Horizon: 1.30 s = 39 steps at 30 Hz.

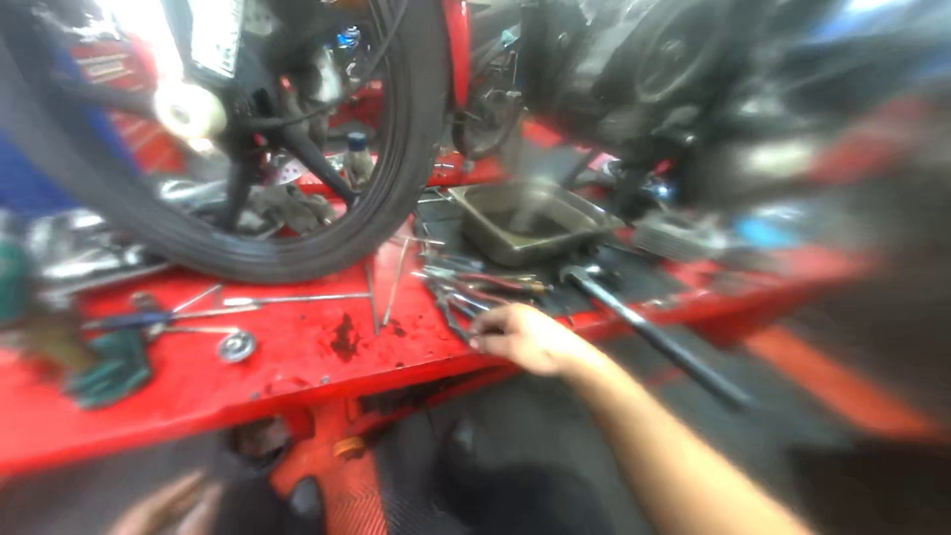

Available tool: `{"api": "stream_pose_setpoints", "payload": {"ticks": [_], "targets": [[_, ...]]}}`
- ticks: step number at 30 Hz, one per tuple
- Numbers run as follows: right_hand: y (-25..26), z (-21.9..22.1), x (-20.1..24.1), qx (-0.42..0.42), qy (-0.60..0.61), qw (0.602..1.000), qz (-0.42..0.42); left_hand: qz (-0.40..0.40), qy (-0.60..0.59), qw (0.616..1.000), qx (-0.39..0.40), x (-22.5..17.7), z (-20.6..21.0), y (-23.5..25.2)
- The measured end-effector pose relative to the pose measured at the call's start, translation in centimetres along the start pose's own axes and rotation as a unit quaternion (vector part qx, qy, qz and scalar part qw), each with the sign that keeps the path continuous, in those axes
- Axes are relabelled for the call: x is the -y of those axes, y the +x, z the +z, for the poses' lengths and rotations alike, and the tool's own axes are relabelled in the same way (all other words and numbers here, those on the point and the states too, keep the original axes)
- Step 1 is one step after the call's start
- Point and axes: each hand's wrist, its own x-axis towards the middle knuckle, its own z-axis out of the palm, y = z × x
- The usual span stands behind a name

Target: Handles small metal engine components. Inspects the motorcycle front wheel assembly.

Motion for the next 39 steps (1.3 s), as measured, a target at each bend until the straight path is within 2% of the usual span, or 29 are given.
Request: {"api": "stream_pose_setpoints", "payload": {"ticks": [2, 4, 6, 9, 13, 19, 22, 25, 34, 39], "targets": [[-3.1, 2.6, 3.1, -0.054, 0.189, 0.980, -0.017, 0.049, -0.048, 0.998, 0.005, -4.2, 3.9, 1.9], [-5.7, 5.2, 6.7, -0.067, 0.244, 0.967, -0.030, 0.094, -0.053, 0.994, 0.021, -7.6, 7.5, 3.9], [-7.9, 7.9, 9.5, -0.110, 0.184, 0.973, -0.081, 0.163, -0.016, 0.985, 0.047, -9.3, 9.6, 5.3], [-10.3, 10.1, 12.0, -0.228, 0.071, 0.948, -0.210, 0.242, 0.060, 0.967, 0.060, -10.7, 9.4, 5.8], [-11.7, 10.2, 13.1, -0.271, 0.066, 0.928, -0.246, 0.225, 0.042, 0.970, 0.077, -11.9, 7.6, 4.6], [-12.2, 10.0, 13.1, -0.238, 0.173, 0.918, -0.266, 0.191, -0.120, 0.969, 0.098, -11.8, 6.8, 4.0], [-12.2, 9.7, 12.7, -0.209, 0.216, 0.910, -0.286, 0.191, -0.150, 0.965, 0.103, -11.9, 6.8, 4.1], [-12.2, 9.8, 12.4, -0.219, 0.225, 0.902, -0.294, 0.196, -0.165, 0.961, 0.105, -12.2, 6.9, 4.1], [-12.4, 9.8, 12.2, -0.241, 0.244, 0.885, -0.316, 0.197, -0.181, 0.957, 0.116, -12.9, 7.1, 3.9], [-12.6, 9.8, 12.2, -0.220, 0.243, 0.892, -0.312, 0.260, -0.021, 0.961, 0.088, -13.1, 7.1, 3.6]]}}
